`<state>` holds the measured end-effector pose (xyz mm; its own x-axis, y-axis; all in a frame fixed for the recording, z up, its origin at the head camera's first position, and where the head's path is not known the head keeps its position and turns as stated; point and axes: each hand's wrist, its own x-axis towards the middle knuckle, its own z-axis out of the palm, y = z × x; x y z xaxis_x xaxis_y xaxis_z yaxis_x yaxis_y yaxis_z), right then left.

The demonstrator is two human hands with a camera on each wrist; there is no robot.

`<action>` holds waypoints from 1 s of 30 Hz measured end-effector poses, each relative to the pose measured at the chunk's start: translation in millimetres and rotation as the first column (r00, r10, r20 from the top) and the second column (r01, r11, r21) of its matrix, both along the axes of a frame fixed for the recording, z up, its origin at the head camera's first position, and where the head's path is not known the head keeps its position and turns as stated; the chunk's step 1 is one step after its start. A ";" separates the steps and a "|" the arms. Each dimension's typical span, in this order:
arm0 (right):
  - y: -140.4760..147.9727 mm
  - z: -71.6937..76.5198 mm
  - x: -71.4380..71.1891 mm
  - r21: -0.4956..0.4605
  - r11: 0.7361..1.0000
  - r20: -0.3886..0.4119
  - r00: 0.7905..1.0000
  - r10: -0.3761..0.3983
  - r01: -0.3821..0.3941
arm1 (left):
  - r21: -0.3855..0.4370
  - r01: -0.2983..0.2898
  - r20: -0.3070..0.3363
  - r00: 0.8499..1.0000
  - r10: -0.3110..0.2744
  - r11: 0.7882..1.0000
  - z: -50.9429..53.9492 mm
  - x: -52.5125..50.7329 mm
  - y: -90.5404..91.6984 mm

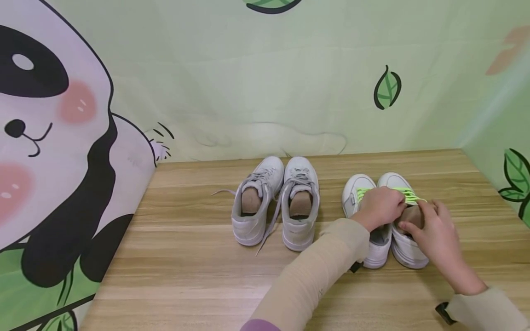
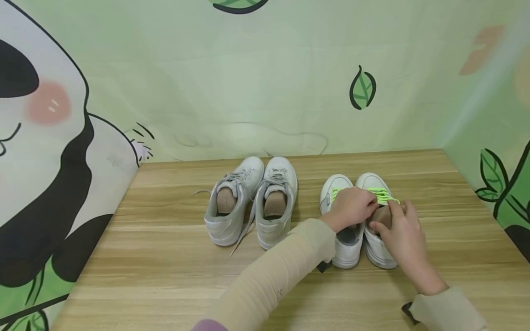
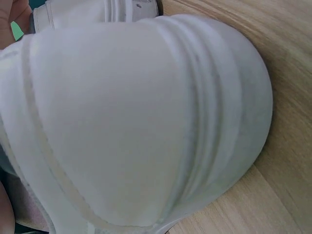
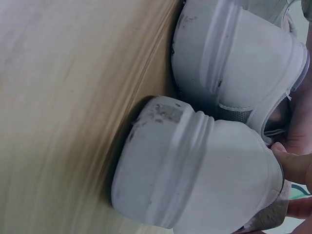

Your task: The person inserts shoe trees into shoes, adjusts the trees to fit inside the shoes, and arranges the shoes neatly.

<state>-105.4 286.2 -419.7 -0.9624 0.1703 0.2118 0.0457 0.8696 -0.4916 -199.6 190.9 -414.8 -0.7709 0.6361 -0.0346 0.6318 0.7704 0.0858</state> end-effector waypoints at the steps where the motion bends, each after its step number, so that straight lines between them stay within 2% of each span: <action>1: 0.0 -0.6 -0.4 -0.004 1.000 -0.001 1.000 0.004 -0.004 | 0.001 0.001 -0.001 1.000 -0.001 1.000 0.0 -0.1 0.0; 10: -3.3 -4.8 -5.1 -0.010 0.999 -0.033 0.998 0.047 -0.047 | 0.007 -0.006 -0.016 1.000 0.006 1.000 -0.2 -1.8 -1.6; 17: -7.9 -14.4 -7.6 0.010 0.998 -0.149 0.986 0.069 -0.068 | -0.015 -0.001 -0.002 1.000 0.001 1.000 -0.1 -1.4 -0.4; 20: -8.5 -15.5 -8.7 0.006 0.997 -0.175 0.982 0.077 -0.077 | -0.022 0.008 -0.003 1.000 -0.008 1.000 0.3 -1.3 -0.4; 26: -6.8 -16.0 -10.2 0.009 0.996 -0.195 0.977 0.091 -0.091 | -0.020 0.012 -0.016 1.000 -0.013 1.000 -0.2 -2.1 -0.7; 30: -0.1 -16.0 -8.8 0.021 0.993 -0.182 0.977 0.114 -0.112 | -0.021 0.015 0.000 1.000 -0.015 1.000 -0.9 -1.9 -0.3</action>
<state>-114.2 286.1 -435.7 -0.9201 0.0595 0.3872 -0.1429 0.8692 -0.4733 -201.5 190.7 -415.7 -0.7615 0.6464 -0.0479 0.6431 0.7626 0.0689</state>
